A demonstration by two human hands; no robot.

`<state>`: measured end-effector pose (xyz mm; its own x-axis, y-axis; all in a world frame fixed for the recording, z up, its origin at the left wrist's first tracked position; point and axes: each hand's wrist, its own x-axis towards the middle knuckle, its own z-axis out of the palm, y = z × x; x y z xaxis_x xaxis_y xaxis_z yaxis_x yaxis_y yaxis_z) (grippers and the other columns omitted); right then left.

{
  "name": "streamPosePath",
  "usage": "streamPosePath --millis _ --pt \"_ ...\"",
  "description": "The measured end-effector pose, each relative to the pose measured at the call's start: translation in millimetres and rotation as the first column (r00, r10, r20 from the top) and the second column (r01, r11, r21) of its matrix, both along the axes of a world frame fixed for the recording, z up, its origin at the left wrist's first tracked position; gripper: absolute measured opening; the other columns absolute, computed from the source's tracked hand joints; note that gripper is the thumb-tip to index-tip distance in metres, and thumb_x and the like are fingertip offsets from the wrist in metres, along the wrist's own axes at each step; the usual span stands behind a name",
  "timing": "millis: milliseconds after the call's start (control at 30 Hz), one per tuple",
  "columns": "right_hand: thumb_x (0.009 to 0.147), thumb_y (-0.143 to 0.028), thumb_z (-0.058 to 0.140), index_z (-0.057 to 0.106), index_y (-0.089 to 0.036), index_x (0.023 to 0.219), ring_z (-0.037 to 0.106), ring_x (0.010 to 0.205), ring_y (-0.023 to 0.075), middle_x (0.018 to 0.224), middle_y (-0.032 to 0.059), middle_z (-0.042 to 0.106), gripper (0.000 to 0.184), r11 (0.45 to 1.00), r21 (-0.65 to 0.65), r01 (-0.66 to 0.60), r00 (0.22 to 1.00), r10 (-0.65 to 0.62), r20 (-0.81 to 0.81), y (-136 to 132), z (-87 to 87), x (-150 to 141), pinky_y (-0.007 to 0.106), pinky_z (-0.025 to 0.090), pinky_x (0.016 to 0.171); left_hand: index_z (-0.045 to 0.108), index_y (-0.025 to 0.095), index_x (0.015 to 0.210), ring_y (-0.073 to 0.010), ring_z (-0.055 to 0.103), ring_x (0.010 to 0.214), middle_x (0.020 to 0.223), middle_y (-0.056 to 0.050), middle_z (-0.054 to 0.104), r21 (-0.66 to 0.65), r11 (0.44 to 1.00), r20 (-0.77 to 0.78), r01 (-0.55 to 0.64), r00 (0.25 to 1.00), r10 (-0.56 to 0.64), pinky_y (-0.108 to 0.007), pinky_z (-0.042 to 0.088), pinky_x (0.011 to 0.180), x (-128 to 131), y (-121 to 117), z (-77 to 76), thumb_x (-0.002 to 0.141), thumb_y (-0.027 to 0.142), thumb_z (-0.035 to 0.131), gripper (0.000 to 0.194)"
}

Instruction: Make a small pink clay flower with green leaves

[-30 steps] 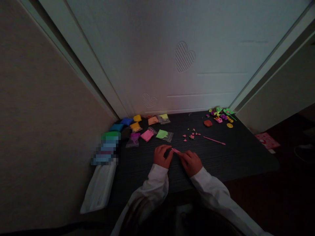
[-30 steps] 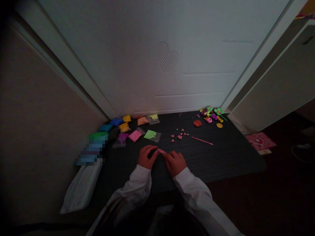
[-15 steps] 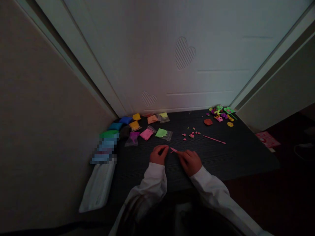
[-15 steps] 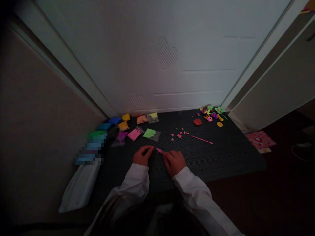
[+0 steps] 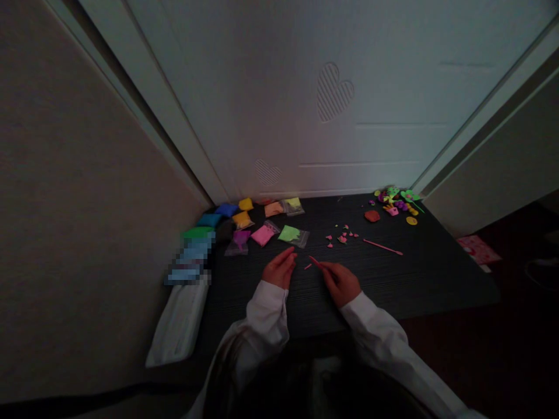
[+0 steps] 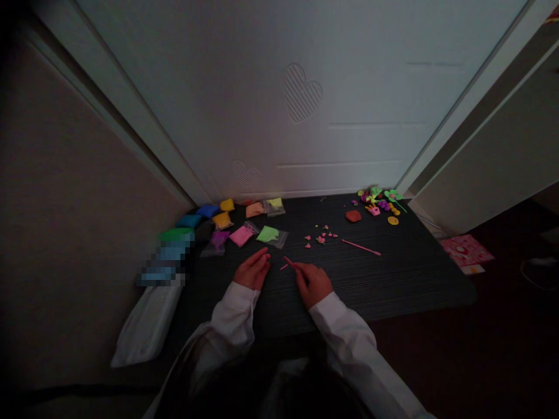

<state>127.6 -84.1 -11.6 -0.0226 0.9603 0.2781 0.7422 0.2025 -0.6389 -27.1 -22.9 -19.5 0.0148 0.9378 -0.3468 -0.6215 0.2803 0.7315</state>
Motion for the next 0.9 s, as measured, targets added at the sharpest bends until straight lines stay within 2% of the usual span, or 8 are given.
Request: streamPosePath --millis 167,333,433,533,733,900 --pt "0.079 -0.026 0.037 0.054 -0.022 0.1 0.055 0.08 0.0142 0.089 0.0026 0.061 0.027 1.0 -0.002 0.024 1.0 -0.024 -0.02 0.7 -2.6 0.5 0.027 0.043 0.071 0.061 0.009 0.062 -0.0086 0.055 0.06 0.052 -0.002 0.056 -0.046 0.999 0.339 0.008 0.941 0.008 -0.017 0.043 0.055 -7.0 2.9 2.3 0.059 0.014 0.064 0.007" --pt "0.079 -0.026 0.038 0.054 -0.022 0.1 0.055 0.081 0.0141 0.091 0.0024 0.06 0.026 1.0 0.016 0.023 0.998 -0.022 -0.056 1.2 -5.2 0.2 0.027 0.043 0.072 0.054 0.013 0.053 -0.009 0.051 0.055 0.043 0.003 0.045 -0.048 0.997 0.526 0.065 0.85 -0.03 -0.02 0.04 0.05 -10.7 0.8 4.7 0.065 0.032 0.058 0.023" --pt "0.079 -0.026 0.038 0.054 -0.022 0.1 0.055 0.079 0.0141 0.089 0.0021 0.06 0.026 1.0 0.003 0.022 0.998 -0.022 -0.062 1.1 -5.1 0.7 0.026 0.043 0.07 0.049 0.014 0.047 -0.0092 0.047 0.05 0.039 0.003 0.04 -0.058 0.994 0.534 0.089 0.844 -0.044 -0.022 0.038 0.047 -11.3 1.0 5.8 0.067 0.039 0.054 0.032" --pt "0.079 -0.026 0.038 0.053 -0.022 0.101 0.055 0.079 0.0137 0.09 0.0014 0.06 0.026 1.0 -0.011 0.017 0.998 -0.018 -0.058 0.9 -4.3 1.4 0.026 0.043 0.07 0.048 0.014 0.048 -0.0093 0.047 0.049 0.039 0.004 0.041 -0.058 0.992 0.523 0.109 0.85 -0.063 -0.022 0.038 0.048 -11.3 1.8 5.2 0.068 0.038 0.053 0.032" --pt "0.079 -0.026 0.038 0.052 -0.022 0.102 0.054 0.08 0.0139 0.091 0.0018 0.06 0.027 1.0 -0.024 0.015 0.998 -0.017 -0.065 0.0 -3.8 1.5 0.027 0.043 0.072 0.057 0.013 0.066 -0.01 0.055 0.058 0.053 0.001 0.058 -0.12 0.99 0.474 0.078 0.88 -0.012 -0.023 0.042 0.055 -10.3 1.2 4.0 0.073 0.019 0.051 0.011" --pt "0.079 -0.027 0.038 0.053 -0.022 0.102 0.054 0.079 0.014 0.09 0.0019 0.06 0.027 0.999 -0.03 0.014 0.998 -0.016 -0.064 0.6 -2.8 0.8 0.027 0.042 0.072 0.059 0.012 0.07 -0.0108 0.057 0.059 0.056 -0.001 0.061 -0.155 0.986 0.429 0.061 0.903 0.011 -0.024 0.044 0.057 -9.4 0.2 6.7 0.075 0.015 0.047 0.013"
